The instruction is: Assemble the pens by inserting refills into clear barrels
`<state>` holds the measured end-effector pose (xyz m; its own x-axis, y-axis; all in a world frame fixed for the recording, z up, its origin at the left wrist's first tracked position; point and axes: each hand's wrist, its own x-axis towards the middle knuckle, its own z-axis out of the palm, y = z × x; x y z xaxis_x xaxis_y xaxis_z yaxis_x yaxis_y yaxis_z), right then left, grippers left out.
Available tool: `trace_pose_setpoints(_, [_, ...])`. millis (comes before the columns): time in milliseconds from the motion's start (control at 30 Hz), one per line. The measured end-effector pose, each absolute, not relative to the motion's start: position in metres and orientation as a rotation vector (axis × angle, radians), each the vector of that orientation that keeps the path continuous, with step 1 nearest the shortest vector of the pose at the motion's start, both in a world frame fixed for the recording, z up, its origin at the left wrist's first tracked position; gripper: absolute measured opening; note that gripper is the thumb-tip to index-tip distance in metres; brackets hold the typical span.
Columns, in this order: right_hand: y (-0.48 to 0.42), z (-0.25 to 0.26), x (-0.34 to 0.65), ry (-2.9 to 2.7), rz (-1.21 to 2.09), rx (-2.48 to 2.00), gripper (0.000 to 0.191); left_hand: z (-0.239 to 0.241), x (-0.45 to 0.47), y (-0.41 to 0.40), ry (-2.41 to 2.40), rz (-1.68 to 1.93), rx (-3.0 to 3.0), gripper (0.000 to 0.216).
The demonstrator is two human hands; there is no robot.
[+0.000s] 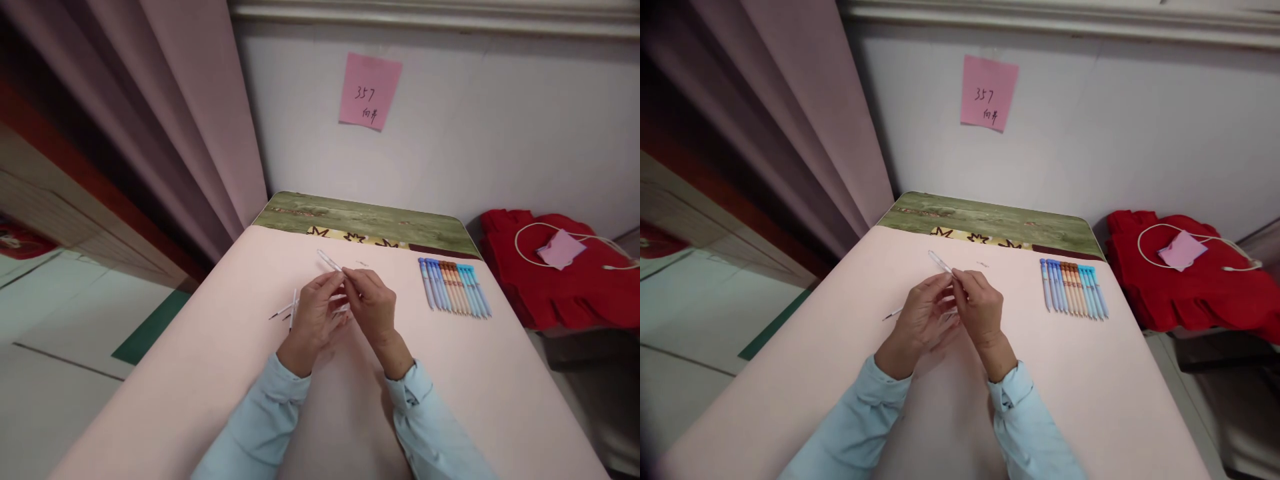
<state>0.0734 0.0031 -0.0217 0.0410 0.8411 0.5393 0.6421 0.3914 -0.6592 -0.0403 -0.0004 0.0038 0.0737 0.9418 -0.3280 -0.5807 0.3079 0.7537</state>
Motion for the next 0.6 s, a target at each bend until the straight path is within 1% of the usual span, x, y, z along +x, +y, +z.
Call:
trace_pose_setpoints(100, [0.006,-0.019,0.079,-1.689,0.233,-1.260,0.023,0.011,-0.047,0.005,0.860,1.368,0.480,0.032])
trace_pose_setpoints(167, [0.008,-0.017,0.082,-1.715,0.224,-1.213,0.020,0.011,-0.053,0.010,0.858,1.523,0.425,0.033])
trace_pose_setpoints(233, [0.009,-0.017,0.083,-1.744,0.213,-1.164,0.018,0.008,-0.060,0.014,0.871,1.600,0.405,0.032])
trace_pose_setpoints(500, [0.009,-0.014,0.084,-1.840,0.186,-1.092,0.016,0.006,-0.080,0.019,0.939,1.537,0.492,0.019])
trace_pose_setpoints(600, [0.008,-0.013,0.083,-1.858,0.187,-1.112,0.016,0.009,-0.079,0.017,1.013,1.590,0.471,0.015])
